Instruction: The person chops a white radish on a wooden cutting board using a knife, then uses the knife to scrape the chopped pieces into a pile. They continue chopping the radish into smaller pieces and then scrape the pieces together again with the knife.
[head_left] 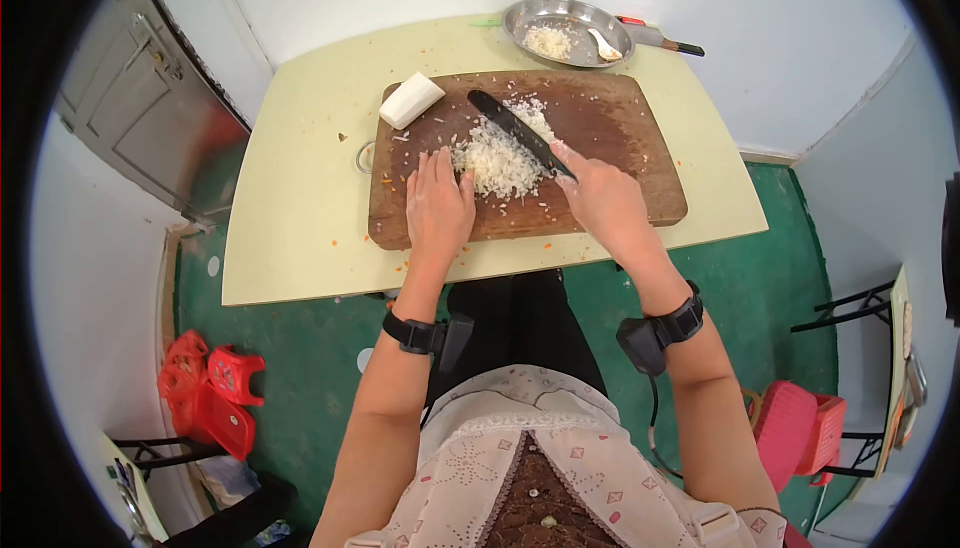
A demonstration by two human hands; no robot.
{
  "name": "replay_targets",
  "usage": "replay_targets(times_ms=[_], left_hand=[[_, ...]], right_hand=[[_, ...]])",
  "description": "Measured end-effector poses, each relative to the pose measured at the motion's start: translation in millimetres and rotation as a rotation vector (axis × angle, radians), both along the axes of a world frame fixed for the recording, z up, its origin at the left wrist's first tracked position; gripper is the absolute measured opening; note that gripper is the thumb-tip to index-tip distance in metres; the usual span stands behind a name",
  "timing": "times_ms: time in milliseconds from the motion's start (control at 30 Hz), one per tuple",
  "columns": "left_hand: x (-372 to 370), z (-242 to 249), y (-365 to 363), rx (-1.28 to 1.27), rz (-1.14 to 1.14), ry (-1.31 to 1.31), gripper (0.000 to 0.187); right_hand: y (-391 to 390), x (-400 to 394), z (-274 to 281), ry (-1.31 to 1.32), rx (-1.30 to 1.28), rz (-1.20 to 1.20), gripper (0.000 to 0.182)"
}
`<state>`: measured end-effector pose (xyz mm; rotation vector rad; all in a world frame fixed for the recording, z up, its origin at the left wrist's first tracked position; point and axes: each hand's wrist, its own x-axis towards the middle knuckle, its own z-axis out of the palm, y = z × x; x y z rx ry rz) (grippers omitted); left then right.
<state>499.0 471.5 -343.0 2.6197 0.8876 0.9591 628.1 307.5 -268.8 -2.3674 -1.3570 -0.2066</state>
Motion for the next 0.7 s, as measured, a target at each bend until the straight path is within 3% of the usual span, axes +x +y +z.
replay_targets(times_ms=[233,433,533,700], left_hand=[[0.0,-1.3,1.0,-0.003,0.001,0.006,0.043],[-0.8,-0.6,1.4,-0.003,0.002,0.021,0.043],[0.3,-1.2,1.0,-0.001,0.015,0.017,0.043],[-0.8,-1.7,2.5,0.01,0.008,0.021,0.042]], right_hand=[[-0.4,-5.2,4.9,-0.026,0.088,0.029,0.038],[3.7,6.6,15.0,-0.033,-0.066,0.026,0.036],[4.3,4.5,7.9,-0.058,0.045,0.06,0.036],[7.0,2.2,16.2,0.015,-0.1,-0.006,0.04]])
